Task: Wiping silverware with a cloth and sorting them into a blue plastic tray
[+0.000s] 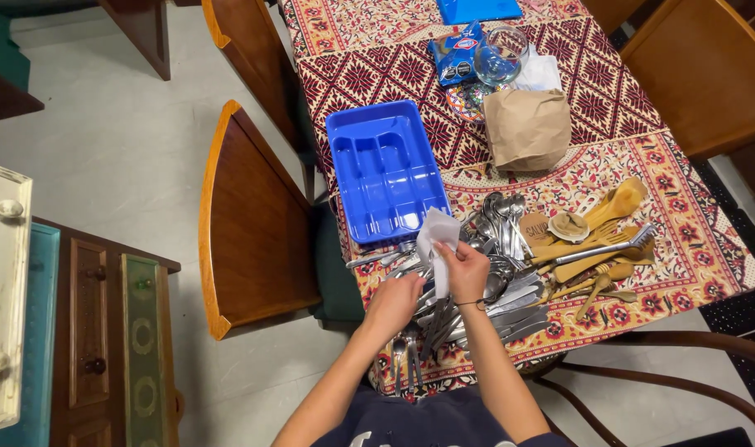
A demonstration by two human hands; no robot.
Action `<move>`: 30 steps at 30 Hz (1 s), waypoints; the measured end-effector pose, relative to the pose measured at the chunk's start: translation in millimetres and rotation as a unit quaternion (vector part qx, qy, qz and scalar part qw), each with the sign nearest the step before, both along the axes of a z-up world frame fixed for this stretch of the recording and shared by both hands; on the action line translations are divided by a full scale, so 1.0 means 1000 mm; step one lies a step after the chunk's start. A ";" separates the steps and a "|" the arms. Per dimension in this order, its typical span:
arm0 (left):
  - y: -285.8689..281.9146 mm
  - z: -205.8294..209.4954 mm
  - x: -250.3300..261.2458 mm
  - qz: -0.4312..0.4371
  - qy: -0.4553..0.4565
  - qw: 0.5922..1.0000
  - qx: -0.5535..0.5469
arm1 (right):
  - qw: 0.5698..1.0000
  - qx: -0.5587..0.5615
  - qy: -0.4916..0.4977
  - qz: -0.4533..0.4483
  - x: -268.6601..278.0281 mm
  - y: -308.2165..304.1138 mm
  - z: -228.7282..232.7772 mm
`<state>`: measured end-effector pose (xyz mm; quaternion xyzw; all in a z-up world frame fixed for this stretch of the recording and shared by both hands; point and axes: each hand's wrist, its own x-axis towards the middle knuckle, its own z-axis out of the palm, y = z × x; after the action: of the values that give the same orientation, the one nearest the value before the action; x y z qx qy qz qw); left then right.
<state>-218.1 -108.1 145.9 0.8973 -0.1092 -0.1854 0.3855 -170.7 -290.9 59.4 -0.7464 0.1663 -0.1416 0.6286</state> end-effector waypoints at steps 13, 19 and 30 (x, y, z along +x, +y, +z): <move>0.013 0.023 -0.009 0.039 -0.011 0.998 -0.046 | 0.967 0.152 -0.042 -0.202 -0.008 -0.004 0.044; 0.004 0.023 -0.005 0.062 -0.031 0.993 -0.093 | 0.906 0.416 0.036 -0.071 -0.027 0.012 0.005; -0.004 0.010 0.000 0.065 -0.042 0.994 -0.076 | 0.890 0.456 0.028 -0.005 -0.033 0.033 0.014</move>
<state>-218.5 -112.2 155.7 0.8777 -0.0804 -0.1135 0.4585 -203.9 -258.0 73.6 -0.3808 0.2340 -0.0320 0.8940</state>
